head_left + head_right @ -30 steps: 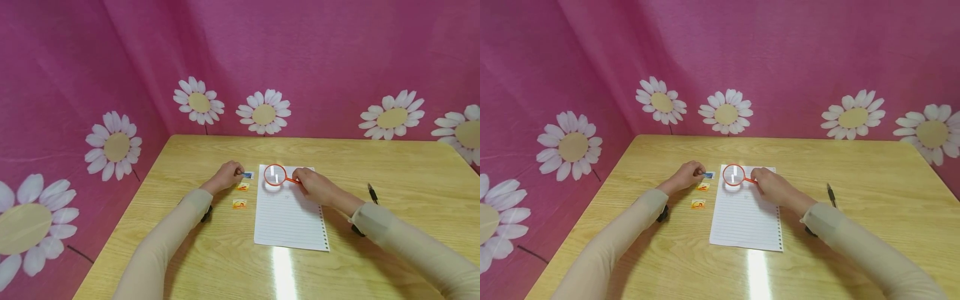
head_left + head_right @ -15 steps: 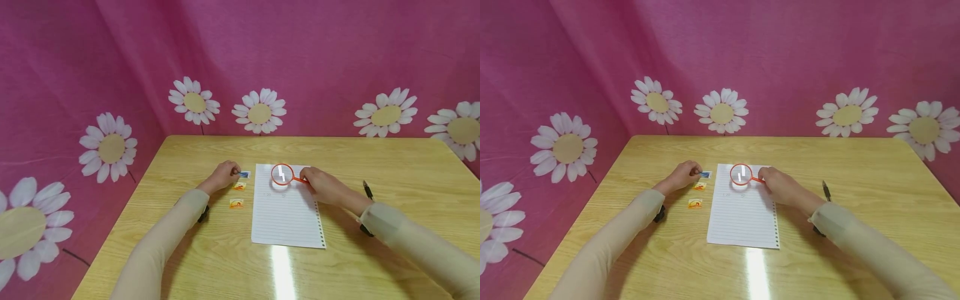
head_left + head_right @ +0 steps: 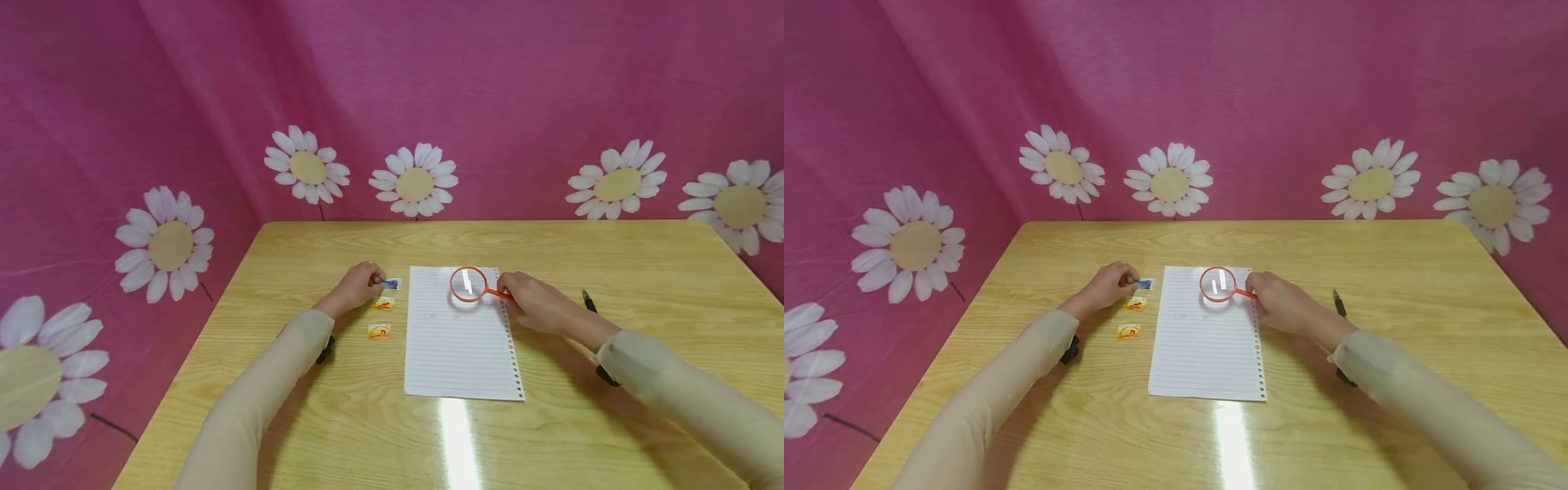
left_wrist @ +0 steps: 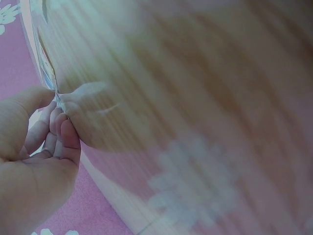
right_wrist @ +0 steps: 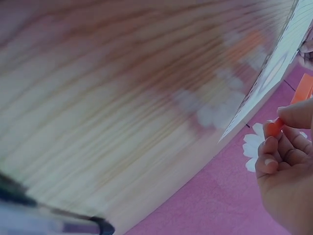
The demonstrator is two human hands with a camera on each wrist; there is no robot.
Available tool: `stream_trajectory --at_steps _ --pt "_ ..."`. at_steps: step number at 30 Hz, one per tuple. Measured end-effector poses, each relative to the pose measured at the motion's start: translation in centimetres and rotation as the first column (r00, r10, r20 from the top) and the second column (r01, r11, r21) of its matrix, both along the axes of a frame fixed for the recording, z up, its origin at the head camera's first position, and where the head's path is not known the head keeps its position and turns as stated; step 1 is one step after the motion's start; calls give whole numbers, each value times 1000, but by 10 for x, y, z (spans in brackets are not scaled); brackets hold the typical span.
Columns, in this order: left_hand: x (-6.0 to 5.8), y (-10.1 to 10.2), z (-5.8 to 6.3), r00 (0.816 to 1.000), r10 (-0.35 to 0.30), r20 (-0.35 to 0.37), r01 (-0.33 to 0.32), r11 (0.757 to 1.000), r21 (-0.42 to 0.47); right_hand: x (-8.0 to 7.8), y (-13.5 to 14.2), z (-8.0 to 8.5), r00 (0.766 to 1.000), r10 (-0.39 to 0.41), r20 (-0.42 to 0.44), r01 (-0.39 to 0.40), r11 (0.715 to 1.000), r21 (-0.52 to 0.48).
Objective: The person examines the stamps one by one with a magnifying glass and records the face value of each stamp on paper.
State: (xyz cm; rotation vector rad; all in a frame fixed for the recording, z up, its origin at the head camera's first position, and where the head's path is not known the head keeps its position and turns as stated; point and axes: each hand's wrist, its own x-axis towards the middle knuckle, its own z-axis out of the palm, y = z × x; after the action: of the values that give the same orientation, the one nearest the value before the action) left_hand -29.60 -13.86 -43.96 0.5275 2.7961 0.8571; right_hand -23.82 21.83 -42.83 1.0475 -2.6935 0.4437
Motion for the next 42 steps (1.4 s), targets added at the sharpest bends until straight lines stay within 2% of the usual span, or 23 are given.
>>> stream_trajectory --at_steps 12,26,30,37,42 --pt "4 0 7 1000 2 15 -2 1000 -2 4 14 0 1000 -20 -3 20 1000 22" --pt "1 -1 2 1000 -4 14 4 1000 -1 12 31 4 996 -68 60 65 996 52" --pt "0 -1 1 1000 -4 21 4 1000 11 14 35 1 996 -81 43 78 995 62" --pt "0 0 2 1000 2 29 -2 1000 1 17 40 -1 998 -58 1 58 998 25" --pt "0 0 1 1000 2 22 -2 1000 -5 20 47 0 997 -72 20 71 997 41"
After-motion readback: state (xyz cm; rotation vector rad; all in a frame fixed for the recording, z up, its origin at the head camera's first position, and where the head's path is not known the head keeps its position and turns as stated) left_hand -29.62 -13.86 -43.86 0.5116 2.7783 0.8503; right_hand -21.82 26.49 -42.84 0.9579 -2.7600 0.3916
